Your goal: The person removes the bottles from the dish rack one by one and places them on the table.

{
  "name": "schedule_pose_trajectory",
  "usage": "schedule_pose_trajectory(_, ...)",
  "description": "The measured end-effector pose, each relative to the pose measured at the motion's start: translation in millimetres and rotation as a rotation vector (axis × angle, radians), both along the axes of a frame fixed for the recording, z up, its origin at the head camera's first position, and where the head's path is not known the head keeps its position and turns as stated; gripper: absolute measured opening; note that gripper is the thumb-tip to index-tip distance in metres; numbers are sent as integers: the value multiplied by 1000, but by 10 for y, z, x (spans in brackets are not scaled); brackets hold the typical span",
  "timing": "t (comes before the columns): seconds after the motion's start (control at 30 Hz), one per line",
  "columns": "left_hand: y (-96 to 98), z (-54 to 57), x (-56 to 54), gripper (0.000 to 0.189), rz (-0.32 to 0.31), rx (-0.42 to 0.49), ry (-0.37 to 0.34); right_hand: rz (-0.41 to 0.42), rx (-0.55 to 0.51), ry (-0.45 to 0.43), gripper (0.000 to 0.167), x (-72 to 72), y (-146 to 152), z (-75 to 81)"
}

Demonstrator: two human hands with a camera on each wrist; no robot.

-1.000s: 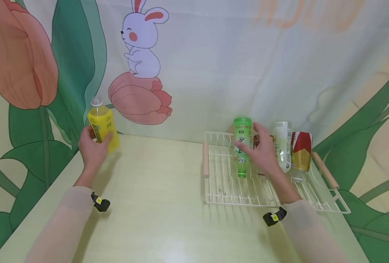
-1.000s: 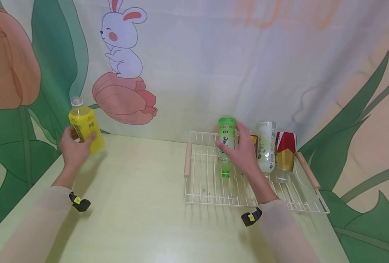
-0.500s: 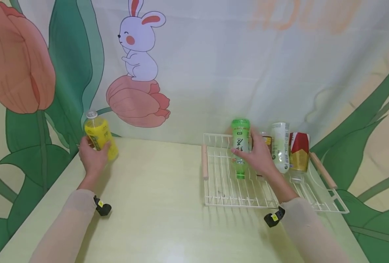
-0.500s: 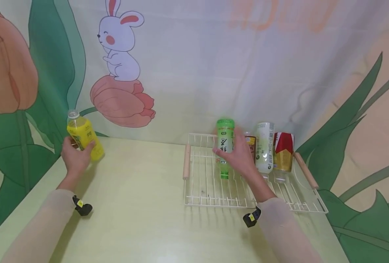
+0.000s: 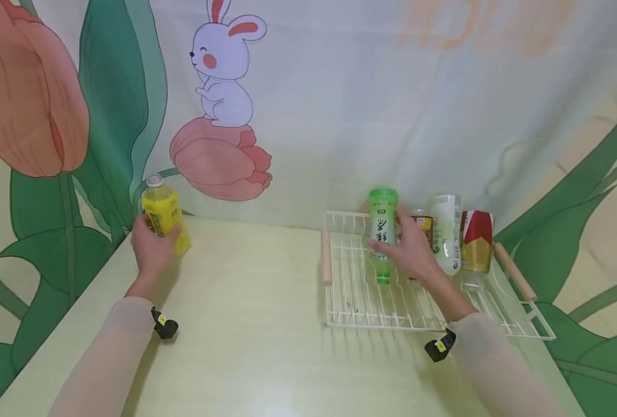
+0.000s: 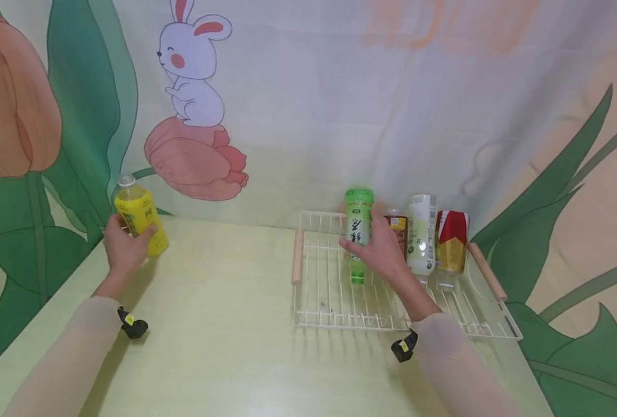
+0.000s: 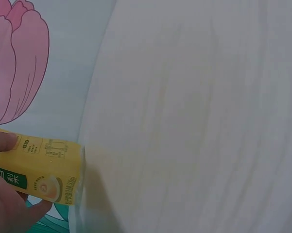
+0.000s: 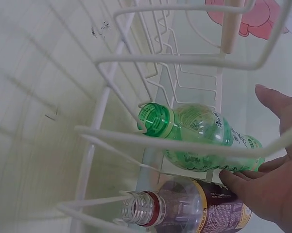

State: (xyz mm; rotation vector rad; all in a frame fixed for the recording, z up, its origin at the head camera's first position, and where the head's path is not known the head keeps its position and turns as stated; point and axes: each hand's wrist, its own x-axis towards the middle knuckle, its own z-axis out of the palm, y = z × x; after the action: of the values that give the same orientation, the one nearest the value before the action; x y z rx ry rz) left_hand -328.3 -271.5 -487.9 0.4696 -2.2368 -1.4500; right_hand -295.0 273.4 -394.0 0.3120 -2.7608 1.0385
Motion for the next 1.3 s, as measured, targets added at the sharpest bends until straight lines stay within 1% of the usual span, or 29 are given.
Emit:
schedule_pose_trajectory(0.1, -14, 52, -13, 68, -35, 6, 2, -1, 1, 14, 106, 0, -1, 5)
schedule_pose_trajectory(0.23, -33, 81, -6, 69, -40, 14, -32, 16, -7, 26, 102, -10, -10, -10)
schedule_pose_trajectory(0.4, -52, 79, 6, 70, -46, 31, -67, 35, 24, 55, 102, -23, -29, -29)
schedule_pose_trajectory(0.53, -58, 74, 5, 71, -60, 36, -78, 33, 59, 70, 104, -28, -37, -41)
schedule_pose_trajectory(0.63, -61, 69, 2, 71, -58, 35, -85, 34, 61, 73, 103, -28, -45, -52)
schedule_pose_trajectory(0.83, -63, 70, -16, 71, -59, 46, -78, 26, 78, 53, 99, -44, -68, -90)
schedule_pose_trajectory(0.93, -80, 88, -8, 71, -64, 45, -74, 10, 112, 35, 99, -44, -93, -104)
schedule_pose_trajectory(1.07, -101, 85, 15, 69, -62, 38, -88, -2, 169, 1, 99, -22, -111, -121)
schedule_pose_trajectory(1.3, -95, 80, -18, 70, -75, 50, -103, -4, 216, -15, 96, -10, -102, -129)
